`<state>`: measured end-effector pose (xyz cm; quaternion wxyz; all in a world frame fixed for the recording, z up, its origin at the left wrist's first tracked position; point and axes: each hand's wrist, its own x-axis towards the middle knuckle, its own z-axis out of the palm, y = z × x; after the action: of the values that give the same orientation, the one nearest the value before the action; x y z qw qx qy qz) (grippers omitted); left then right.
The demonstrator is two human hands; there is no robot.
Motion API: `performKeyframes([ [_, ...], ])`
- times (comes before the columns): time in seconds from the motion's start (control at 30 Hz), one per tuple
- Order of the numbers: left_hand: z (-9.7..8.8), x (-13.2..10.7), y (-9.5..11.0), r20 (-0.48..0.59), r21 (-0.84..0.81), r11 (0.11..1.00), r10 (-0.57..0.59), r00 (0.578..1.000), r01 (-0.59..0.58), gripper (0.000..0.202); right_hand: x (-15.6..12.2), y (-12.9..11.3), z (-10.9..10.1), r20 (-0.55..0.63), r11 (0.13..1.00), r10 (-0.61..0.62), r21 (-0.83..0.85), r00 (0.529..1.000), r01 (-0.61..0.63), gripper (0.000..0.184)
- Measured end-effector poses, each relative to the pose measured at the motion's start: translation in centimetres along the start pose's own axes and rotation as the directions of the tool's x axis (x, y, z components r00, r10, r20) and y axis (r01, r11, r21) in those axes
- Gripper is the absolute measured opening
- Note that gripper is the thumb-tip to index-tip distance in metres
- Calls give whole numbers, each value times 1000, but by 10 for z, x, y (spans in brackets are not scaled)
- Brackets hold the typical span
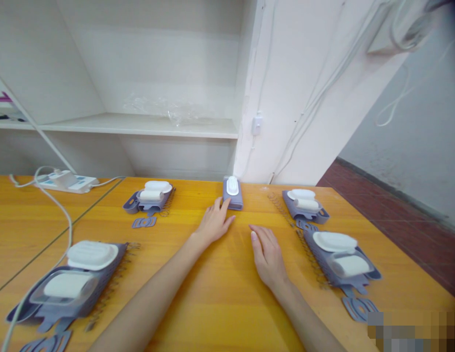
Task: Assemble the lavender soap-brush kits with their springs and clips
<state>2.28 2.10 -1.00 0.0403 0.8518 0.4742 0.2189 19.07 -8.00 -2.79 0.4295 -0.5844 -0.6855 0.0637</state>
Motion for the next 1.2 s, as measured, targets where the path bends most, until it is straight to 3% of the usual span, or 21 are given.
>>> performKeyframes([
  [0.2,-15,-45,-6,57,32,992,119,991,-121,38,1,-1,2,32,1000,7,-21,999,-6,27],
  [0.33,-19,-72,-7,37,70,991,111,993,-114,35,2,1,5,42,999,5,-34,999,-3,27],
  [0.63,-19,-80,-7,9,43,995,91,996,-92,34,-1,0,7,16,990,-64,-125,998,65,27],
  [0.77,-20,-81,-7,33,45,995,86,996,-87,34,12,-14,-13,-4,948,-193,-257,981,185,29],
  [0.87,-21,-82,-7,35,47,995,85,996,-87,34,29,-18,-44,-84,904,-205,-398,975,156,31],
  [1.0,-22,-82,-7,24,46,995,89,996,-90,34,41,2,-94,-213,761,-19,-636,977,-124,51],
  [1.1,-22,-82,-7,31,44,995,84,996,-85,34,33,31,-119,-127,623,203,-748,971,-228,83],
  [1.2,-23,-81,-6,47,45,996,76,996,-78,35,22,58,-130,-40,563,413,-774,910,-289,88],
])
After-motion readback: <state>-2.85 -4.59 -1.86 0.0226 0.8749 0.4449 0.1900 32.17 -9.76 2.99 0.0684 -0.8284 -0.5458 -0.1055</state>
